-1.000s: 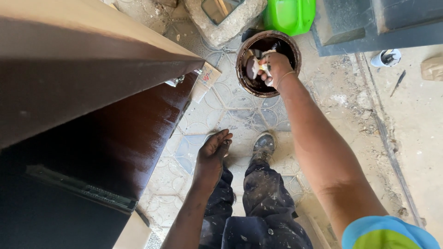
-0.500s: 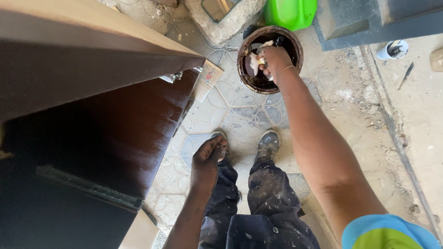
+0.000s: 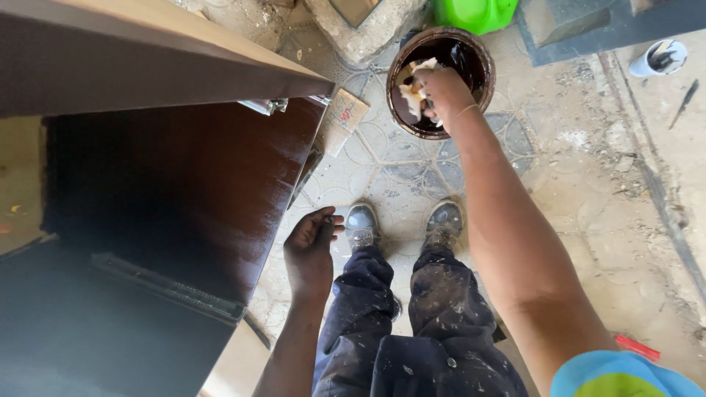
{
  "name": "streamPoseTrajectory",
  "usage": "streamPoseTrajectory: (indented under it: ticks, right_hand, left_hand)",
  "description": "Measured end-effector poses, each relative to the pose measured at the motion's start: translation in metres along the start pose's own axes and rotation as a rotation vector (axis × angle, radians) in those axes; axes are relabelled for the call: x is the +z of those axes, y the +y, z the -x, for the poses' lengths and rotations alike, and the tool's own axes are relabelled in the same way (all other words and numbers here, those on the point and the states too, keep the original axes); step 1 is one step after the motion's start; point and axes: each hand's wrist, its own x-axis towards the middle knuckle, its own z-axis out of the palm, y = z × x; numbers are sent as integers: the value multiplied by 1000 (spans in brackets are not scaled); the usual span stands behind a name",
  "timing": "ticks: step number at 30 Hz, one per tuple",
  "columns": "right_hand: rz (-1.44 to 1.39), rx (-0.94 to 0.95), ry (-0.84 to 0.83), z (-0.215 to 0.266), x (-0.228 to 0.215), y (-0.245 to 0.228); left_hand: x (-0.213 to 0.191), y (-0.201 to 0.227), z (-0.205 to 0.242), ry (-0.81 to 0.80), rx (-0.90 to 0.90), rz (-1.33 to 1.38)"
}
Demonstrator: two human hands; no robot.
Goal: Applying wood stain to the exterior of a cabinet using a rag
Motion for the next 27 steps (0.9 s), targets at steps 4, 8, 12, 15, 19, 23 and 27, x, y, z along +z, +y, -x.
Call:
streamPoseTrajectory:
  ticks: [4,8,12,15,19,23,27]
  right_hand:
    - [-269,-168,-96,13,4,32]
    - [-707,-270,-310,33,39,73]
    - [-894,-262,-431,69,76,102]
    - [-914,-296,-415,86,101,108]
    - [-952,-318,-336,70,124,106]
    - [-888,-470,-110,38,130,77]
    - [-587,-635,149,58,169,80]
  left_hand:
    - [-4,19,-23,33,248,-91]
    - [4,52,-79,-228,245,523]
    - [20,48,-157,-578,227,922]
    - [5,44,-191,-603,223,869]
    - [-25,35,-228,-648,218,799]
    - [-50,21,-262,-726,207,713]
    - [-29,105,-168,-373,659,-462]
